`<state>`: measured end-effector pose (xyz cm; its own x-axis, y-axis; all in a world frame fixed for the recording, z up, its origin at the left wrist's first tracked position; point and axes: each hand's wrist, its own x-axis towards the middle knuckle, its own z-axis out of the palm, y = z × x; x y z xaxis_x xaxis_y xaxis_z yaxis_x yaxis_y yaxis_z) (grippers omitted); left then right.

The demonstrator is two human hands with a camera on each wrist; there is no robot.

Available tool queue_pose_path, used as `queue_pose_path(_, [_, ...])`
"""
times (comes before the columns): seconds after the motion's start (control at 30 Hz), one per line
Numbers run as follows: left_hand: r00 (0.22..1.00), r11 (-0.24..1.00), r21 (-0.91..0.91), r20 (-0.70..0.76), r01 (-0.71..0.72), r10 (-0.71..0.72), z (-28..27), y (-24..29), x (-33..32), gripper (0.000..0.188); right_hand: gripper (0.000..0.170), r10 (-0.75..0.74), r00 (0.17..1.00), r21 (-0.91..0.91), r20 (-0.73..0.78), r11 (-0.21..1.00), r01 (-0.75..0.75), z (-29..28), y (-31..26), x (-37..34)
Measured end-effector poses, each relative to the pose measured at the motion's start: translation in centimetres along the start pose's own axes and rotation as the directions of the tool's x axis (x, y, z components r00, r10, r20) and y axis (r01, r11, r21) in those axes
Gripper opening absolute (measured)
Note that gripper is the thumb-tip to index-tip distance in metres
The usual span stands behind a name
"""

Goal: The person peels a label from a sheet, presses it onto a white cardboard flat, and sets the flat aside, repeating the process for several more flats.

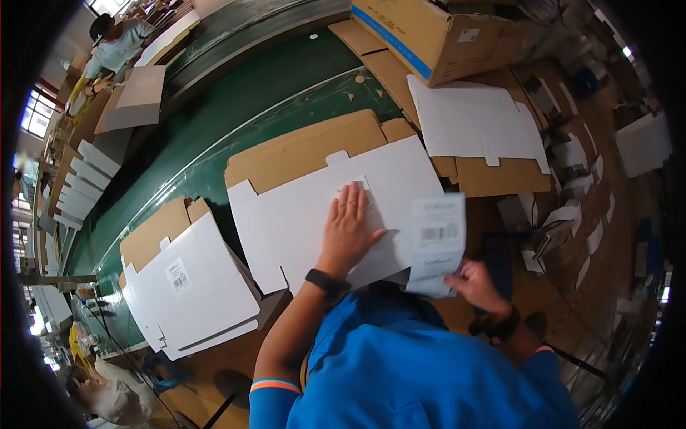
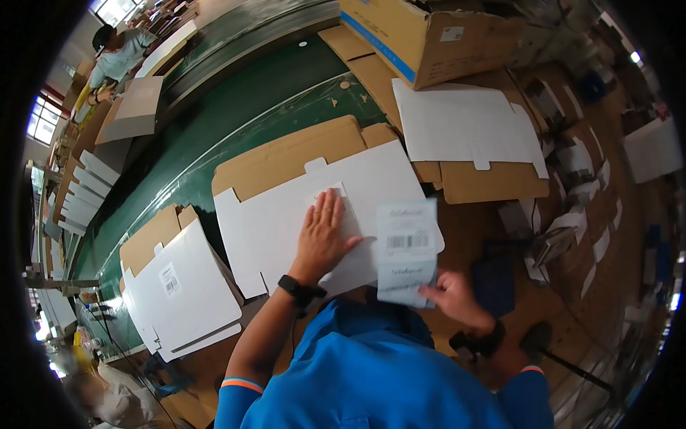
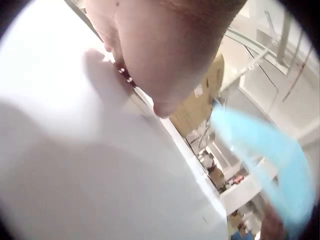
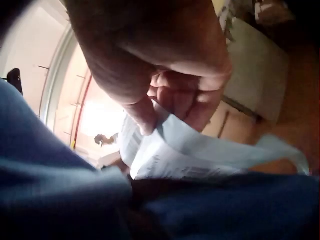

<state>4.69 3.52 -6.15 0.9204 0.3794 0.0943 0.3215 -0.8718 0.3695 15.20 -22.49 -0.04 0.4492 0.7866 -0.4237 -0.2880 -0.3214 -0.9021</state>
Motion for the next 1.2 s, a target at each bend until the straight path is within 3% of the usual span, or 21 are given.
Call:
queue_pose_path(0.07, [1.000, 1.000, 0.009, -0.014, 0.007, -0.007, 1.3, 1.7, 0.3, 0.085, 0.022, -0.152, 0.985, -0.088, -0.084, 0.986, 0.145, -1.6, 0.2, 2.5])
queue_pose_path(0.13, [0.999, 1.000, -0.003, -0.044, 0.019, -0.019, 2.5, 3.1, 1.0, 0.085, 0.019, -0.272, 0.943, -0.081, -0.194, 0.962, 0.261, -1.8, 0.6, 6.1])
queue_pose_path(0.23, [0.998, 1.000, -0.027, -0.066, -0.003, 0.002, 2.8, 2.6, 1.1, 0.081, 0.018, -0.207, 0.937, 0.020, -0.281, 0.975, 0.222, -2.2, 2.5, 10.9])
queue_pose_path(0.33, [0.997, 0.999, 0.005, -0.060, 0.047, -0.047, 1.6, -0.2, 1.3, 0.075, 0.017, -0.258, 0.912, -0.173, -0.320, 0.962, 0.212, -2.5, 3.5, 12.9])
queue_pose_path(0.43, [0.993, 0.992, 0.069, -0.067, 0.103, -0.098, -0.4, -2.3, -0.9, 0.071, 0.017, -0.267, 0.899, -0.186, -0.348, 0.959, 0.214, -2.2, 3.2, 12.7])
queue_pose_path(0.57, [0.990, 0.994, 0.108, 0.134, 0.026, -0.041, -2.9, -2.1, -7.4, 0.070, 0.017, -0.323, 0.869, -0.300, -0.375, 0.929, 0.216, -2.9, 4.3, 12.9])
queue_pose_path(0.63, [0.967, 0.958, 0.166, 0.060, 0.233, -0.246, -3.7, -3.0, -11.3, 0.070, 0.015, -0.349, 0.847, -0.384, -0.402, 0.903, 0.189, -3.1, 3.9, 12.4])
queue_pose_path(0.7, [0.832, 0.815, 0.168, -0.125, 0.555, -0.541, -3.4, -4.5, -15.1, 0.067, 0.018, -0.417, 0.791, -0.493, -0.448, 0.853, 0.171, -3.2, 3.1, 11.7])
queue_pose_path(0.73, [0.790, 0.812, 0.033, -0.256, 0.583, -0.557, -2.9, -5.6, -16.8, 0.065, 0.019, -0.458, 0.769, -0.555, -0.446, 0.816, 0.164, -3.1, 2.5, 11.3])
queue_pose_path(0.83, [0.749, 0.784, -0.052, -0.262, 0.619, -0.609, -3.4, -7.1, -18.5, 0.065, 0.027, -0.616, 0.694, -0.725, -0.372, 0.660, 0.197, -3.9, 3.6, 11.8])
queue_pose_path(0.87, [0.723, 0.781, -0.026, -0.358, 0.624, -0.590, -3.4, -7.6, -18.5, 0.066, 0.027, -0.594, 0.709, -0.731, -0.380, 0.663, 0.164, -4.1, 3.8, 12.0])
queue_pose_path(0.9, [0.689, 0.787, -0.132, -0.411, 0.603, -0.597, -2.8, -8.9, -18.8, 0.063, 0.027, -0.440, 0.784, -0.597, -0.438, 0.794, 0.113, -4.2, 3.8, 12.1])
queue_pose_path(0.97, [0.715, 0.813, -0.228, -0.390, 0.536, -0.581, -3.1, -9.2, -18.1, 0.057, 0.021, -0.411, 0.797, -0.546, -0.443, 0.829, 0.123, -4.8, 4.2, 12.6])
queue_pose_path(1.03, [0.628, 0.768, -0.243, -0.458, 0.592, -0.629, -2.5, -8.5, -16.5, 0.055, 0.019, -0.443, 0.785, -0.534, -0.433, 0.828, 0.172, -5.2, 4.6, 12.9])
queue_pose_path(1.13, [0.539, 0.666, -0.368, -0.394, 0.649, -0.744, -2.2, -8.4, -14.9, 0.055, 0.019, -0.376, 0.807, -0.456, -0.456, 0.877, 0.151, -5.3, 4.4, 12.8])
queue_pose_path(1.2, [0.535, 0.639, -0.411, -0.350, 0.650, -0.769, -3.0, -8.6, -14.7, 0.053, 0.019, -0.311, 0.811, -0.285, -0.495, 0.940, 0.186, -5.0, 3.9, 12.8])
